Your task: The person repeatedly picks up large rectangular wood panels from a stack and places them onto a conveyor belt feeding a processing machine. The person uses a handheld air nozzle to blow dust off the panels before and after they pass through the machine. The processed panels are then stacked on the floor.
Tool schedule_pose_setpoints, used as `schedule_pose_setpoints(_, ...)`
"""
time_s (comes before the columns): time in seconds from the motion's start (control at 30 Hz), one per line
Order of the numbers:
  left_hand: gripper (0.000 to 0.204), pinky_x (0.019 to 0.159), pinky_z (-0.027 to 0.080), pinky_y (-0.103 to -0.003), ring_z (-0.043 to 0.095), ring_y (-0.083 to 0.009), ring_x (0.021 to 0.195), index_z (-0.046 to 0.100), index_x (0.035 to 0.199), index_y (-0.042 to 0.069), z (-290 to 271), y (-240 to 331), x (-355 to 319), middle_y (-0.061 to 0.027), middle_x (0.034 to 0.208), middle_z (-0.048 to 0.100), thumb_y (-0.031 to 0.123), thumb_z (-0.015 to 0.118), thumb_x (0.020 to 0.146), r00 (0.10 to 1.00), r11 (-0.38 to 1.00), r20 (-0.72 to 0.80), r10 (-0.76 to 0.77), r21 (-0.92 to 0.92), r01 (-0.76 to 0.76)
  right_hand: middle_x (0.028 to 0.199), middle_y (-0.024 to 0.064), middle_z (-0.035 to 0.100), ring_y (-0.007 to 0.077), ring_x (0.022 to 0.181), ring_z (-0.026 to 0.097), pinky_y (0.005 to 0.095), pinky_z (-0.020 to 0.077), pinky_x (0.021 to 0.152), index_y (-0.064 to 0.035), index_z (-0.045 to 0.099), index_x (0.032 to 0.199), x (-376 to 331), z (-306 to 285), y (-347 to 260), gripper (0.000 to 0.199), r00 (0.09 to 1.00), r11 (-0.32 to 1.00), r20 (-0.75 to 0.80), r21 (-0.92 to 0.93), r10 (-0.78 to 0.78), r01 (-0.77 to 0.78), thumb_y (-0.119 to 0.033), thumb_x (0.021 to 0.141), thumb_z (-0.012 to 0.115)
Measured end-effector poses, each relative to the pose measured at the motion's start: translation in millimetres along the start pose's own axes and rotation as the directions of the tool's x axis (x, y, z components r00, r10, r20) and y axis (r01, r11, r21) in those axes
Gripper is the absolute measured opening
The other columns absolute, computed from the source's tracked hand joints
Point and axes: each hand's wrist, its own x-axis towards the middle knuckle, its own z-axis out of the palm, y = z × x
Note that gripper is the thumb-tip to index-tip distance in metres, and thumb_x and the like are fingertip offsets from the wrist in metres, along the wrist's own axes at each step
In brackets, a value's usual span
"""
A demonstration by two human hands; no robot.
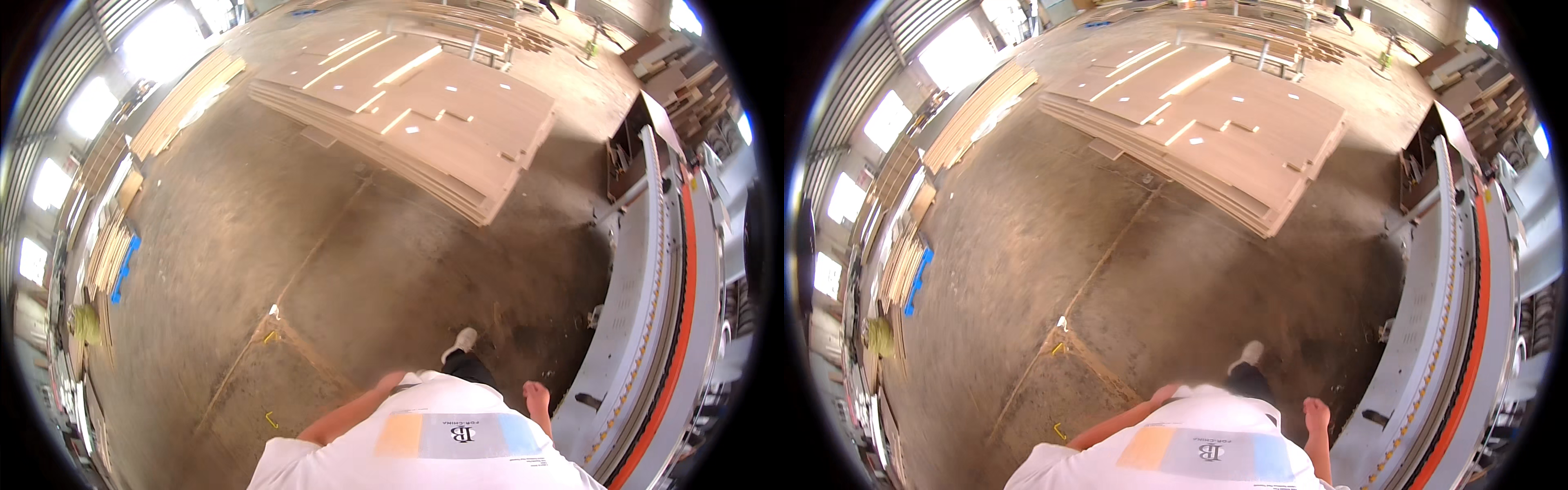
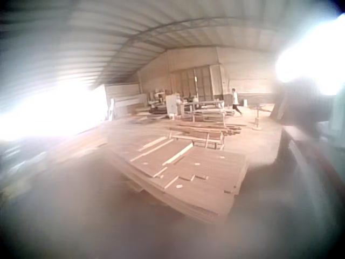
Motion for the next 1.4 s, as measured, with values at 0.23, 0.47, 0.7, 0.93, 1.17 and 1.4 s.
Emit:
schedule_pose_setpoints(0.23, 0.044, 0.097, 0.049, -0.039, 0.066, -0.0244, 0.111, 0.073, 0.119, 0.005, -119.0, 35.1, 11.3, -0.0108, 0.119, 0.074, 0.041, 0.055, 0.102, 0.987, 0.987, -0.076, -0.141, 0.066, 0.146, 0.089, 0.0132, 0.073, 0.0358, 0.087, 0.071, 0.0508, 0.0565, 0.073, -0.0103, 0.070, 0.085, 121.2, 88.7, 52.4, 0.014, 0.759, 0.458, 0.610, -0.622, -0.227, 0.636, -0.025, 0.086, 0.068)
schedule_pose_setpoints(0.47, 0.034, 0.075, 0.054, -0.036, 0.070, -0.0196, 0.089, 0.073, 0.112, 0.006, -279.0, 36.3, 34.5, -0.0096, 0.104, 0.075, 0.034, 0.056, 0.102, 0.870, 0.915, -0.314, -0.381, -0.265, 0.305, 0.088, 0.0098, 0.072, 0.0271, 0.077, 0.071, 0.0409, 0.0566, 0.065, -0.0107, 0.070, 0.084, 355.1, 217.8, -157.4, 0.007, 0.759, 0.677, 0.640, -0.505, -0.122, 0.535, -0.013, 0.078, 0.070)
schedule_pose_setpoints(0.7, 0.030, 0.061, 0.052, -0.031, 0.070, -0.0171, 0.078, 0.068, 0.118, 0.001, -419.7, 80.8, 67.2, -0.0103, 0.096, 0.074, 0.023, 0.060, 0.101, 0.671, 0.694, -0.527, -0.521, -0.719, -0.025, 0.087, -0.0005, 0.071, 0.0109, 0.071, 0.066, 0.0277, 0.0481, 0.059, -0.0093, 0.074, 0.099, 471.6, 374.0, -582.8, 0.018, 0.836, 0.983, 0.518, 0.078, -0.182, 0.166, -0.025, 0.095, 0.066)
schedule_pose_setpoints(0.93, 0.030, 0.055, 0.050, -0.033, 0.070, -0.0179, 0.080, 0.068, 0.116, 0.003, -507.8, 57.0, 113.8, -0.0100, 0.100, 0.075, 0.028, 0.063, 0.100, 0.829, 0.921, -0.447, -0.337, -0.338, 0.192, 0.089, 0.0001, 0.073, 0.0108, 0.075, 0.067, 0.0287, 0.0519, 0.068, -0.0087, 0.075, 0.102, 573.6, 526.1, -683.2, 0.019, 0.691, 0.915, 0.630, 0.084, -0.356, 0.394, -0.024, 0.096, 0.065)
schedule_pose_setpoints(1.17, 0.029, 0.057, 0.049, -0.035, 0.070, -0.0182, 0.082, 0.068, 0.106, 0.010, -708.1, -10.6, 207.5, -0.0074, 0.094, 0.072, 0.038, 0.065, 0.099, 0.848, 0.513, -0.090, -0.522, -0.827, 0.228, 0.123, -0.0058, 0.066, 0.0146, 0.118, 0.062, 0.0386, 0.0576, 0.086, -0.0192, 0.070, 0.113, 612.2, 566.9, -623.6, 0.023, 0.148, -0.171, 0.982, -0.127, 0.116, 0.977, -0.030, 0.093, 0.065)
schedule_pose_setpoints(1.4, 0.029, 0.071, 0.053, -0.036, 0.067, -0.0196, 0.085, 0.069, 0.108, 0.006, -993.1, 67.0, 346.7, -0.0080, 0.095, 0.071, 0.033, 0.058, 0.101, 0.772, 0.975, -0.597, -0.216, -0.087, 0.205, 0.107, -0.0057, 0.072, 0.0152, 0.104, 0.069, 0.0372, 0.0581, 0.073, -0.0181, 0.069, 0.108, 619.2, 631.8, -669.0, 0.020, 0.527, 0.662, 0.849, -0.415, 0.036, 0.624, -0.019, 0.088, 0.069)
